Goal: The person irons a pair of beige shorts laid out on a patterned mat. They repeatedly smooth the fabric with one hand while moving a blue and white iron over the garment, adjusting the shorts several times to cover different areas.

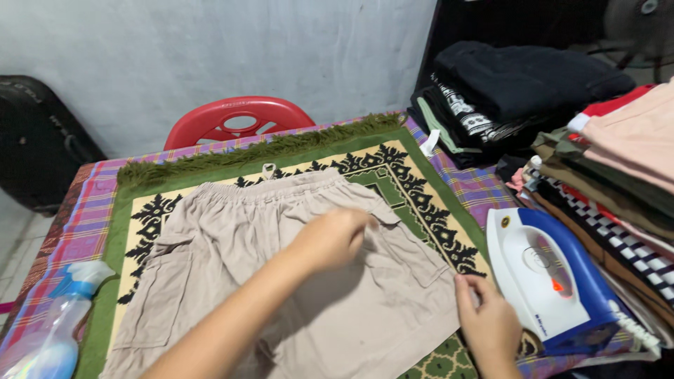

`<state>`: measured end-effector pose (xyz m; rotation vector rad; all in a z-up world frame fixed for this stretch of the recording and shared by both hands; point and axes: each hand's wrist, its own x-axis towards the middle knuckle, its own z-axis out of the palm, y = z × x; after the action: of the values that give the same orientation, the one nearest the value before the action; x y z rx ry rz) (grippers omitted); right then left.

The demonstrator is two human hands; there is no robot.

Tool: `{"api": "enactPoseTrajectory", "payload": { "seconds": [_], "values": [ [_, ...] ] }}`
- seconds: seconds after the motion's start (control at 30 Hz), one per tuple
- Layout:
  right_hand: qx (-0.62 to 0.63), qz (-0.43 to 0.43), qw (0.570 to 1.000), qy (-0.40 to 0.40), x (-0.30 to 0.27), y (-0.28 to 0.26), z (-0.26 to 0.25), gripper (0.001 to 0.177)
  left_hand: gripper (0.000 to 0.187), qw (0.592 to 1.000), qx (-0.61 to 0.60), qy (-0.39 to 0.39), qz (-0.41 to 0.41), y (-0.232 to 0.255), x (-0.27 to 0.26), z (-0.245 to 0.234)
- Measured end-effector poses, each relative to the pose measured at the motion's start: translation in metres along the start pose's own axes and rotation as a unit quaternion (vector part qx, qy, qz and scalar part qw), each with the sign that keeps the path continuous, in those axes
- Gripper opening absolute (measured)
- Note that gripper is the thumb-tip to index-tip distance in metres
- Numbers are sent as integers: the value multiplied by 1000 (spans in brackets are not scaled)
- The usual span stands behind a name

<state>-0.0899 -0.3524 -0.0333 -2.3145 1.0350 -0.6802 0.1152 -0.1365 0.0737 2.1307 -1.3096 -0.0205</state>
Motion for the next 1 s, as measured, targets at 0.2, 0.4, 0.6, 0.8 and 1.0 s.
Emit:
{"api": "enactPoseTrajectory", "payload": {
  "seconds": [0.2,0.4,0.6,0.8,1.0],
  "values": [
    [19,64,998,-11,-2,-5,-4,33,44,994,103,13,18,-63,97,45],
    [44,62,997,-3,-1,-5,-5,32,18,972,150,-167,-64,-100,131,65],
    [74,73,994,12,1,-8,-2,29,10,996,78,34,5,-97,122,90],
    [69,-39,996,49,3,-14,-7,25,20,993,-51,106,20,-96,103,103],
    [58,-187,976,93,21,-21,-44,25,23,983,-124,132,1,-65,70,67]
  ]
}}
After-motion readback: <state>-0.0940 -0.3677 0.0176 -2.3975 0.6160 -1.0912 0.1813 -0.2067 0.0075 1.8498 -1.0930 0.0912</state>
